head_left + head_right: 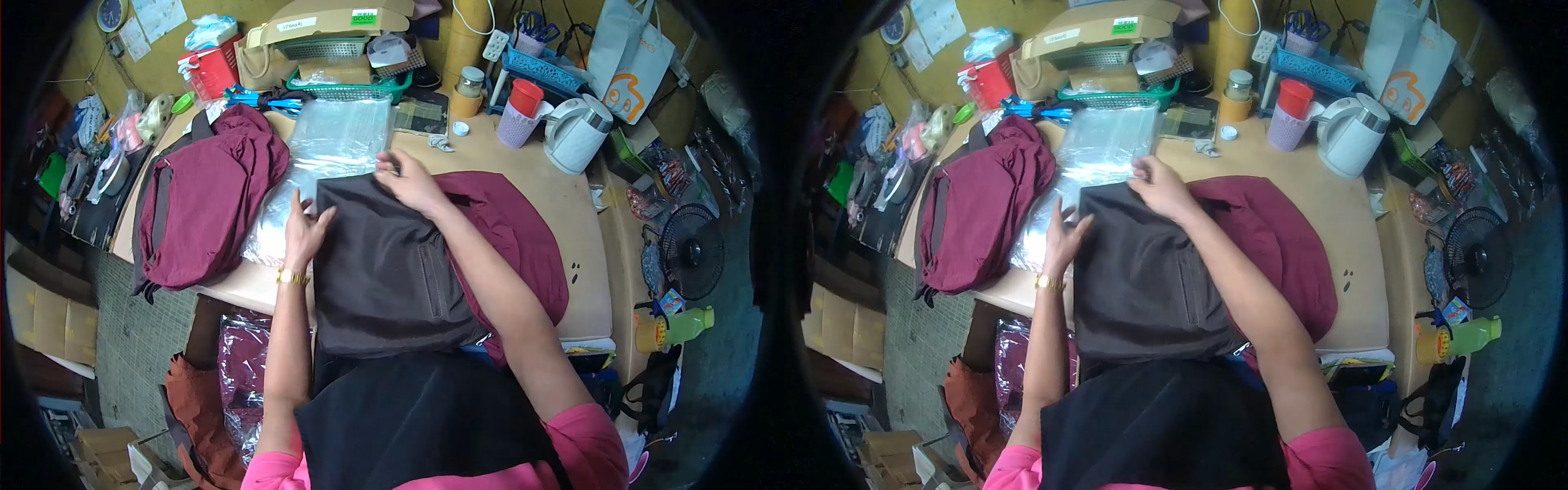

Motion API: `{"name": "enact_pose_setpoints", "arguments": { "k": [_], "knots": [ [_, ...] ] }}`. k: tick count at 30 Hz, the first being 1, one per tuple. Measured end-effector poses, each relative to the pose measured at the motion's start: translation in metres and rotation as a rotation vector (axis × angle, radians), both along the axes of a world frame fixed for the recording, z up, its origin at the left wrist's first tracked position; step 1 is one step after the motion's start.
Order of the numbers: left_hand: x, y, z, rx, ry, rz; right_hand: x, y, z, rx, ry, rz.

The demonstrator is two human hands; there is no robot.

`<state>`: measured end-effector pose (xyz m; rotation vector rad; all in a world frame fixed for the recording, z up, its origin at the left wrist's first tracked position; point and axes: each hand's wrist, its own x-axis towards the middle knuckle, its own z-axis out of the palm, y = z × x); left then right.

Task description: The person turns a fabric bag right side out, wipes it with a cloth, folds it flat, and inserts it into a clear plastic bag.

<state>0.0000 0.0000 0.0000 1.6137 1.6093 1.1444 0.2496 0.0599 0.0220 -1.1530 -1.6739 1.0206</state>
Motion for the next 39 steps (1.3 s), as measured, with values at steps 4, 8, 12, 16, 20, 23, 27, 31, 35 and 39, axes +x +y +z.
{"name": "enact_pose_setpoints", "arguments": {
  "k": [4,8,12,16,20,23,27,31,35,39],
  "knots": [
    [0.009,0.022,-0.008,-0.049,-0.219,-0.034,-0.047,0.006,-0.006,0.028,-0.356,-0.169],
    [-0.003,-0.021,0.018,-0.090,-0.642,-0.285,-0.060,-0.028,0.001,-0.088,0.006,0.055],
    [0.016,-0.090,0.049,-0.129,-0.732,-0.255,-0.056,-0.089,0.039,0.004,0.024,0.202],
    [0.017,-0.122,0.050,-0.196,-0.757,-0.118,-0.046,-0.135,0.053,0.062,-0.017,0.136],
    [0.014,-0.128,0.019,-0.039,-0.692,-0.141,-0.038,-0.158,0.049,0.139,0.017,0.039],
    [0.022,-0.135,0.055,0.042,-0.457,-0.199,-0.038,-0.169,0.052,0.206,0.040,0.046],
    [0.017,-0.130,0.064,0.034,-0.439,-0.220,-0.038,-0.181,0.066,0.242,-0.051,0.047],
    [0.015,-0.140,0.073,-0.193,-0.667,-0.236,-0.036,-0.187,0.067,0.355,-0.121,0.047],
    [0.016,-0.145,0.071,-0.225,-0.650,-0.208,-0.033,-0.195,0.070,0.386,-0.163,0.048],
    [0.017,-0.144,0.063,-0.245,-0.931,-0.233,-0.030,-0.196,0.070,0.409,-0.178,0.050]
  ]
}}
